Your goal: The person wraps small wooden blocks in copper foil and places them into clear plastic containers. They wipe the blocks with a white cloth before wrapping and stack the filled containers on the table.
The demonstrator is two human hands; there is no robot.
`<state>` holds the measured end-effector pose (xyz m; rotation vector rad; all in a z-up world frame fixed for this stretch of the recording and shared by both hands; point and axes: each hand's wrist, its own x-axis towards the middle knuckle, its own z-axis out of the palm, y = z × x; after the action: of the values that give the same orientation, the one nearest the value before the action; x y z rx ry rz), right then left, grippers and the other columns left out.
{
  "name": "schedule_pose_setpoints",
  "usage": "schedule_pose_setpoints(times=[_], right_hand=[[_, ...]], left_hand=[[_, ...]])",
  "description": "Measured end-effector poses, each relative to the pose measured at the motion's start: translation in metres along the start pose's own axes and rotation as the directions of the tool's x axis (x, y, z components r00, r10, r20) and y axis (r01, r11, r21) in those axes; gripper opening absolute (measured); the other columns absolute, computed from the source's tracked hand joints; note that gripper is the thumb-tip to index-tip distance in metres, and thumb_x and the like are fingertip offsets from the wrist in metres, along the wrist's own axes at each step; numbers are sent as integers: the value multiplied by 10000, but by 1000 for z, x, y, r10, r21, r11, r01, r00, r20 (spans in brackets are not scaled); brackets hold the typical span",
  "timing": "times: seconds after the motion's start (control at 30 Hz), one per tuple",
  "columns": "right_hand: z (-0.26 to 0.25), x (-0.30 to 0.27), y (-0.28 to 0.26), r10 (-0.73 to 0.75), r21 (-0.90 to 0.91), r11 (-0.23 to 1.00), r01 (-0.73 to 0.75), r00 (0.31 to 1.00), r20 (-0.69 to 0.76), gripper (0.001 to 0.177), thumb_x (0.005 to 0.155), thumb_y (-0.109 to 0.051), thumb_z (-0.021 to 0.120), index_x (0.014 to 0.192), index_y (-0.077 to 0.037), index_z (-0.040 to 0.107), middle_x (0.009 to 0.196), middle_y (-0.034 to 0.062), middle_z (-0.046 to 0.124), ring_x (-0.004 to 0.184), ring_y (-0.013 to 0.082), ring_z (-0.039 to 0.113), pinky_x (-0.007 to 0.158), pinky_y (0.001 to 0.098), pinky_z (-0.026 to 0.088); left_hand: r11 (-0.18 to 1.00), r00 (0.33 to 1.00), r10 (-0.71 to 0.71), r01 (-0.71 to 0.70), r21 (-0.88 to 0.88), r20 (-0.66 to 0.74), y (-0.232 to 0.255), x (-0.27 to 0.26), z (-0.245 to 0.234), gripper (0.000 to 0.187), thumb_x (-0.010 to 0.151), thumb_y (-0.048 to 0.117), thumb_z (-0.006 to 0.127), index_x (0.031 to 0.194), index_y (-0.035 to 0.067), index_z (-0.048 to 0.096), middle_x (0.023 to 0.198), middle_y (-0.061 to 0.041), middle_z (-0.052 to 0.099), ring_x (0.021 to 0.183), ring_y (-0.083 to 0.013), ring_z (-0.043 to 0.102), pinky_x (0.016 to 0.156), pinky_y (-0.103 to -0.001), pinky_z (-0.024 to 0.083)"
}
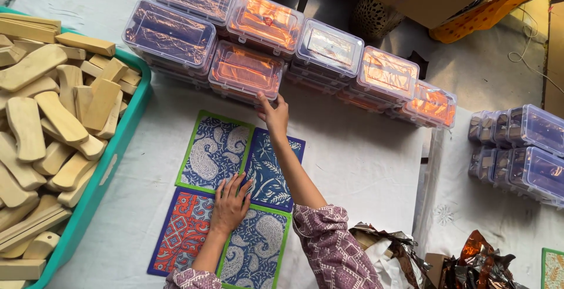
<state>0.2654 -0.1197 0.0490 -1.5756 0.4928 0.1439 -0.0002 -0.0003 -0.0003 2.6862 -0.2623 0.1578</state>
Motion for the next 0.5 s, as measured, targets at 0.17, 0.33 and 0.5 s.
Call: schedule_pose_setpoints(times=[0.17,0.33,0.5], right_hand=[[2,1,-11,-62,203,978,55,998,31,666,859,-408,780,1374,-19,619,1194,147,689,900,187,758,673,328,646],[15,10,-19,6,119,993,9,992,-129,606,819,-292,836,1252,-11,519,1175,138,642,852,238,752,625,385,664],[9,33,24,-25,390,916,88,986,-166,477,814,-104,826,1167,19,530,1130,163,655,857,277,752,661,409,685]], left_hand=[[1000,999,16,-16,-4,-28,1,0,-2,494,965,299,573,1446,208,512,1531,-53,455,1437,-234,410,1204,-496,288],[999,999,30,-30,15,-29,0,2,-6,507,957,292,577,1451,207,508,1530,-57,456,1430,-235,411,1200,-496,289],[1000,1000,18,-18,5,-7,2,0,-3,512,953,301,576,1452,216,500,1524,-49,452,1431,-232,406,1203,-498,283]])
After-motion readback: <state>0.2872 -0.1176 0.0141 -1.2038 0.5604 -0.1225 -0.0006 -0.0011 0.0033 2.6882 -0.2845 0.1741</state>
